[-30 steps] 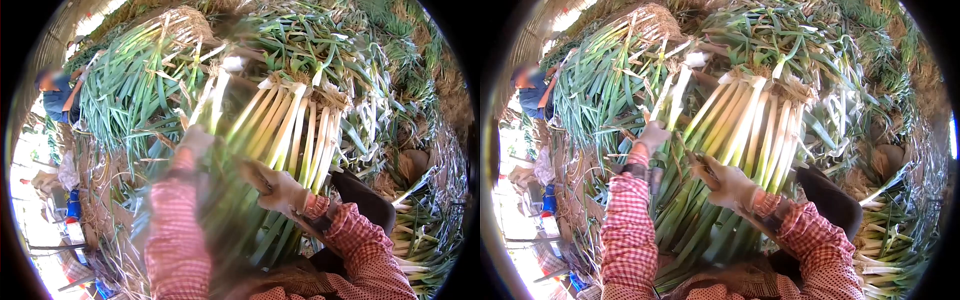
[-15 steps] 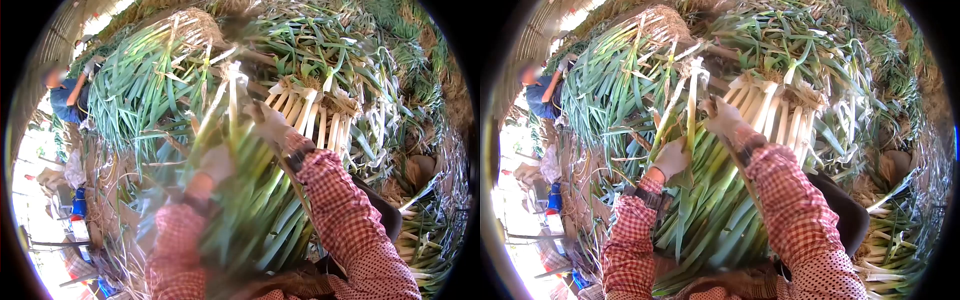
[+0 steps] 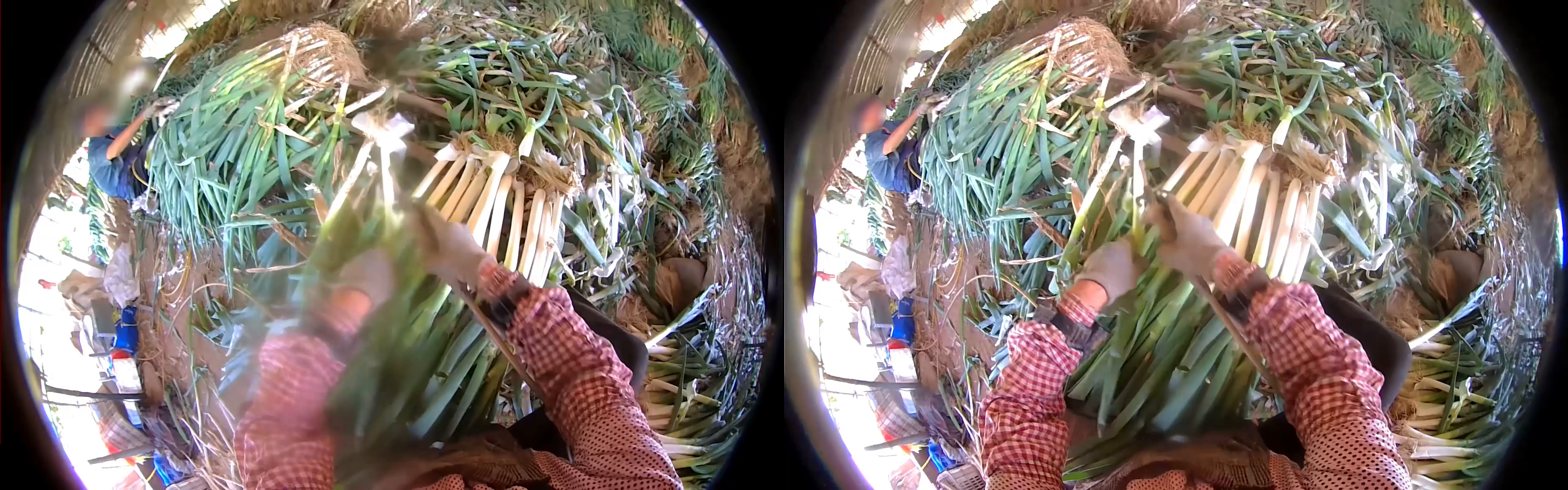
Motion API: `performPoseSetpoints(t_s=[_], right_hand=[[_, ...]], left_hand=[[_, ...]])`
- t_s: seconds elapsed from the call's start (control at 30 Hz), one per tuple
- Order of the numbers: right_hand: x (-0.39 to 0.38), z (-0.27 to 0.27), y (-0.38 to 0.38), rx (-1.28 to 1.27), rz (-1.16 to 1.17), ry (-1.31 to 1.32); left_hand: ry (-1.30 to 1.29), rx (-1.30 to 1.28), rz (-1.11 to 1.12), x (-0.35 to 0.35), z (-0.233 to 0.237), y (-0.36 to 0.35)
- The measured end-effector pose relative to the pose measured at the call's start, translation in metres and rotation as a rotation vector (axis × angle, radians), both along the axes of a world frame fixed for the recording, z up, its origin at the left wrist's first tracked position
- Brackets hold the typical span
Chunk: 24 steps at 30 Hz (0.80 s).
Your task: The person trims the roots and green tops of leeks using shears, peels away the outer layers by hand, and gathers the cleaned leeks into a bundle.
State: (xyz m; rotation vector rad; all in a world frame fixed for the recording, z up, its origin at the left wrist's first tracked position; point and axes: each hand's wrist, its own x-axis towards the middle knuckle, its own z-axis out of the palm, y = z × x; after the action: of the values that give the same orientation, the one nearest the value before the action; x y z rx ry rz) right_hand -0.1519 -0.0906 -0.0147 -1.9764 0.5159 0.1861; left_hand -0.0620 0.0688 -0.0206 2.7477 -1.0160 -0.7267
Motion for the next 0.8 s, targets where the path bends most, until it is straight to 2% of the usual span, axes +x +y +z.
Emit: performPoseSetpoints(t_s=[0.07, 0.1, 0.2, 0.23, 0.27, 0.33, 0.4, 0.43, 0.47, 0.5, 0.53, 0.6, 0.67, 0.77, 0.8], right_hand=[[0.037, -0.026, -0.013, -0.083, -0.047, -0.098], [0.042, -0.012, -0.015, -0.105, -0.071, -0.097], [0.075, -0.009, -0.024, -0.135, -0.128, 0.050], [0.085, -0.022, -0.027, -0.267, -0.170, -0.024], [0.084, -0.034, -0.037, -0.245, -0.100, -0.059], [0.076, -0.037, -0.041, -0.288, -0.086, -0.108], [0.061, -0.032, -0.038, -0.205, -0.137, -0.086], [0.051, -0.029, -0.034, -0.165, -0.166, -0.075], [0.039, -0.028, -0.027, -0.123, -0.106, -0.061], [0.026, -0.028, -0.017, -0.078, -0.046, -0.049], [0.013, -0.027, -0.007, -0.029, 0.018, -0.037], [-0.009, 0.000, 0.017, 0.025, 0.118, 0.047], [-0.033, 0.005, 0.037, 0.067, 0.215, 0.062], [-0.059, 0.002, 0.047, 0.022, 0.352, -0.087], [-0.064, 0.002, 0.047, 0.017, 0.341, -0.103]], left_hand=[[-0.001, 0.004, -0.150, -0.010, -0.001, -0.004], [0.004, 0.009, -0.222, -0.012, -0.002, -0.005], [-0.016, 0.007, -0.380, -0.013, 0.016, -0.006], [0.088, 0.005, -0.357, 0.006, 0.021, -0.002], [-0.093, -0.179, -0.367, 0.029, 0.015, 0.013], [-0.682, -0.097, -0.279, 0.082, -0.016, 0.050], [-0.500, -0.133, 0.338, 0.121, -0.037, 0.094], [-0.320, 0.098, 0.238, 0.136, -0.050, 0.118], [-0.209, 0.138, 0.151, 0.139, -0.067, 0.137], [-0.092, 0.172, 0.067, 0.141, -0.084, 0.156], [-0.045, 0.021, 0.007, 0.133, -0.099, 0.174], [0.060, -0.091, 0.031, 0.121, -0.102, 0.187], [0.189, -0.004, 0.199, 0.101, -0.097, 0.189], [-0.141, -0.051, 0.236, 0.102, -0.093, 0.174], [-0.141, -0.166, 0.378, 0.102, -0.081, 0.166]])
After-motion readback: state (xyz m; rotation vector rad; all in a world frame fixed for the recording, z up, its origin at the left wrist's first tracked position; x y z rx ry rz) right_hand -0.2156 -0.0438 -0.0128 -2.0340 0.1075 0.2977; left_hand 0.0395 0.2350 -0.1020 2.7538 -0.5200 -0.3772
